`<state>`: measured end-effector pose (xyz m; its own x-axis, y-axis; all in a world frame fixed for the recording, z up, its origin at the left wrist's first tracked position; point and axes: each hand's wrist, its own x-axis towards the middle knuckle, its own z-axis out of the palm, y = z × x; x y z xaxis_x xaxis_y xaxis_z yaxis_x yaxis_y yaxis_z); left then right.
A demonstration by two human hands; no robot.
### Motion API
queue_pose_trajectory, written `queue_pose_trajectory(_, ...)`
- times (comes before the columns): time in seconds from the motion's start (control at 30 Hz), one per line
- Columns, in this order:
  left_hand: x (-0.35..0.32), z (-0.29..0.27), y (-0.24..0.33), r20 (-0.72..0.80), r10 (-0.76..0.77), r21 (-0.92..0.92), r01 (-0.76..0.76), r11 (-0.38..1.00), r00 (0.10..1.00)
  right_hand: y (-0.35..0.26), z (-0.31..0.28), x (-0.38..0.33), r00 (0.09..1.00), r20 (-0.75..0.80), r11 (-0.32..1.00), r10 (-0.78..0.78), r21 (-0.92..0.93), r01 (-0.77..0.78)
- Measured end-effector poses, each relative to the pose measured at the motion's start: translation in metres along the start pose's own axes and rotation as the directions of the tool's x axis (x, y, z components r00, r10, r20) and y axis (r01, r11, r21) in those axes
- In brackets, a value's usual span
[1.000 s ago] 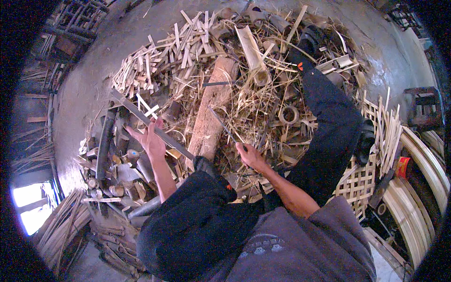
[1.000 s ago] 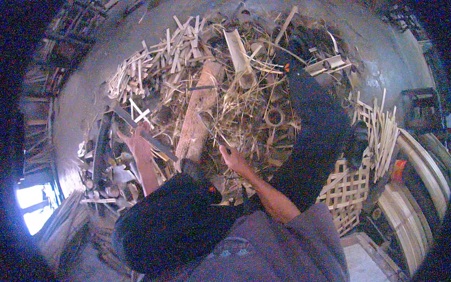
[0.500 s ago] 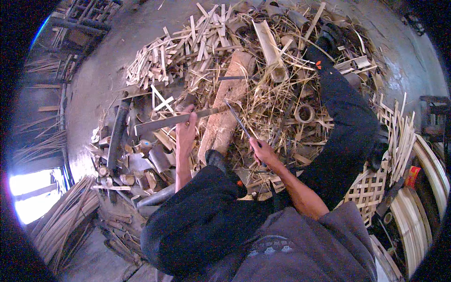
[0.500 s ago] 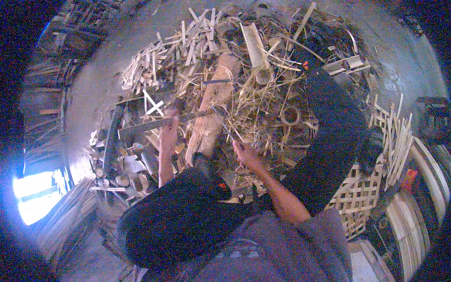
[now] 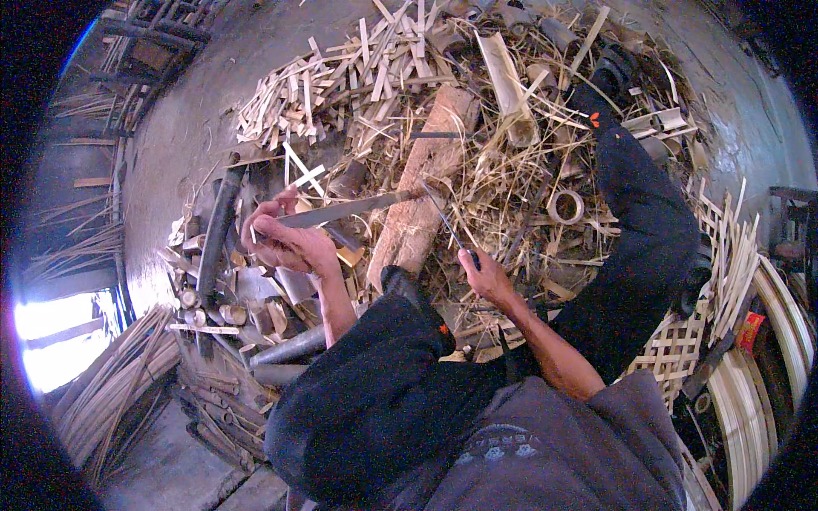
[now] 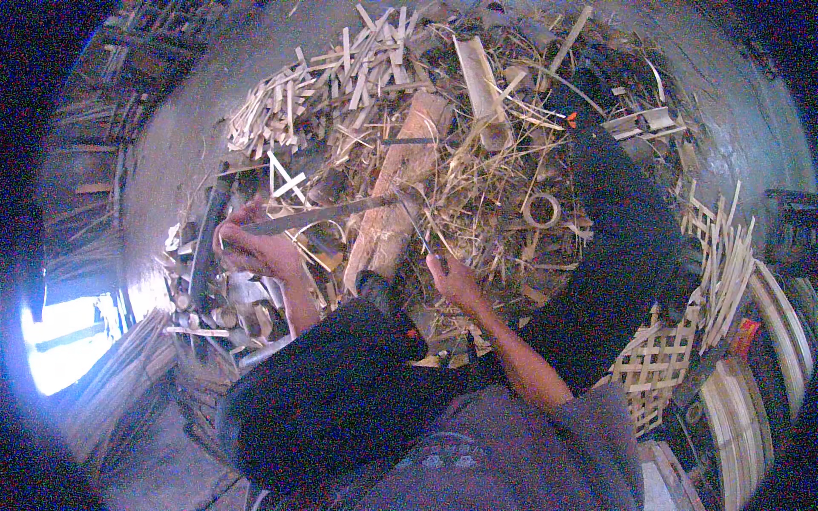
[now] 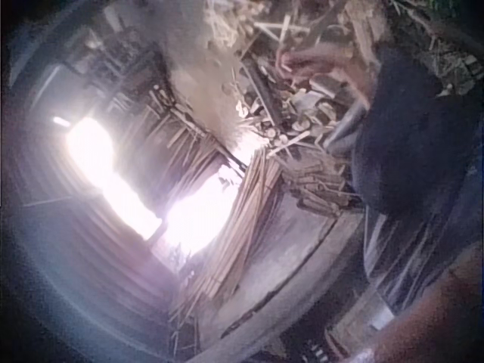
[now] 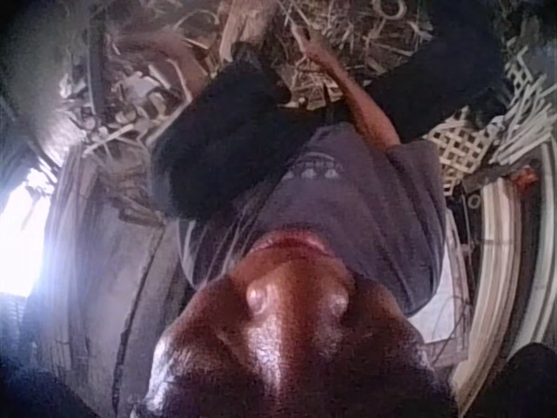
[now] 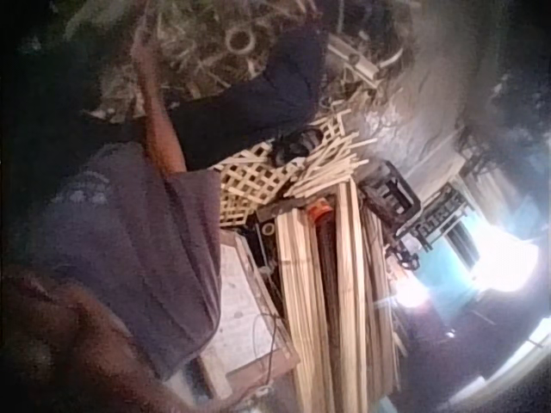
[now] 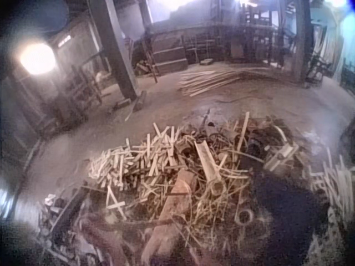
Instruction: The person sits on the floor and uses a knife to split thin bamboo strips into smaller pieces. The person repeatedly picks up bamboo strips, splits them with the knife, and places the resulting pieces into a pile.
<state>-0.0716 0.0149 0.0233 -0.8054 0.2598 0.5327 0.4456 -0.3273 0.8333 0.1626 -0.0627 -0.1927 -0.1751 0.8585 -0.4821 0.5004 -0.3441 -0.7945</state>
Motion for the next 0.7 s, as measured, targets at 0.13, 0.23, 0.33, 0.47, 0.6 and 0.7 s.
queue_pose_trajectory(0.13, 0.02, -0.01, -0.013, 0.102, -0.17, -0.095, 0.18, 0.979, 0.98, -0.037, -0.019, -0.017, 0.995, 0.008, 0.993, -0.1, -0.068, 0.101)
queue_pose_trajectory(0.23, 0.035, -0.014, -0.021, 0.189, -0.258, -0.256, 0.301, 0.919, 0.947, -0.075, -0.038, -0.045, 0.963, 0.067, 0.962, -0.261, -0.067, 0.266)
queue_pose_trajectory(0.33, 0.032, -0.017, -0.015, 0.243, -0.407, -0.34, 0.47, 0.815, 0.881, -0.089, -0.041, -0.057, 0.919, 0.137, 0.923, -0.369, -0.058, 0.38)
queue_pose_trajectory(0.47, 0.009, -0.006, 0.006, 0.238, -0.289, -0.27, 0.349, 0.897, 0.927, -0.123, -0.029, -0.055, 0.909, 0.274, 0.945, -0.315, 0.002, 0.327)
queue_pose_trajectory(0.6, -0.011, -0.002, 0.006, 0.166, -0.316, -0.238, 0.349, 0.906, 0.934, -0.141, -0.024, -0.046, 0.93, 0.167, 0.945, -0.326, 0.074, 0.318)
queue_pose_trajectory(0.7, -0.004, -0.009, 0.009, 0.176, -0.275, -0.209, 0.308, 0.928, 0.945, -0.073, 0.002, -0.009, 0.987, 0.066, 0.989, -0.149, 0.018, 0.149)
